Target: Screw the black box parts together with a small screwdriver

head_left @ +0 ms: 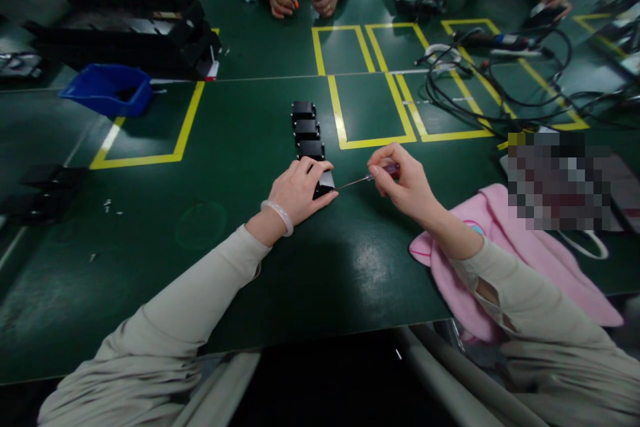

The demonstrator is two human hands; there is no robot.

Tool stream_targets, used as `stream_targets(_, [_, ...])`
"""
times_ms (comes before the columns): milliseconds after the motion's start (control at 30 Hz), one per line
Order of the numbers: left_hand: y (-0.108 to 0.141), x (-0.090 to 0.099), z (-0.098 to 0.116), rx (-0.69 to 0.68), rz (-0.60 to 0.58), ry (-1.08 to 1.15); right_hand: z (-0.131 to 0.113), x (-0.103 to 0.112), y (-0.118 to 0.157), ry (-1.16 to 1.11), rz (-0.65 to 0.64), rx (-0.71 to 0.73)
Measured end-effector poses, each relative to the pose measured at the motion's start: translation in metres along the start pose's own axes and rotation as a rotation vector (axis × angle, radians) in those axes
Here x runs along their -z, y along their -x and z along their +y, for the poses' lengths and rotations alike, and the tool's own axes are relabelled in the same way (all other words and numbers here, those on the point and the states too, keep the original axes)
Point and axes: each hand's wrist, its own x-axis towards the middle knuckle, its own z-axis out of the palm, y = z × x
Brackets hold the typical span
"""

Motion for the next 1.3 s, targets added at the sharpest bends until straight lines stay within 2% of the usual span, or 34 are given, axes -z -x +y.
stream_targets(100, [-0.0001, 0.0010, 0.0008, 0.004, -0.004, 0.000, -0.0003, 0.0000, -0.0003, 0.015, 0.016, 0.025])
stream_targets(267, [-0.0001, 0.0020, 0.0015, 0.001, -0.002, 0.003, -0.0006, 0.0005, -0.0007, -0.029, -0.035, -0.014])
stream_targets(467, [-0.0004, 0.0012, 0.0014, 0.000, 0.000, 0.003, -0.0002, 0.0002, 0.0004, 0.024, 0.018, 0.025])
stream_targets(667, [0.0000, 0.0007, 0.0007, -0.004, 0.003, 0.005, -0.0013, 0.0005, -0.0004, -0.029, -0.034, -0.022])
stream_targets(867, [-0.0001, 0.0008, 0.0000, 0.005, -0.009, -0.002, -0.0006, 0.0006, -0.0004, -0.007, 0.002, 0.018])
stream_targets(1067, [-0.0005, 0.0006, 0.0002, 0.001, -0.003, -0.001, -0.0008, 0.0003, 0.0001, -0.031, -0.039, -0.020])
stream_targets(1300, [0.0002, 0.0016, 0.0009, 0.007, -0.003, 0.009, -0.0024, 0.0001, -0.0001, 0.019, 0.019, 0.009])
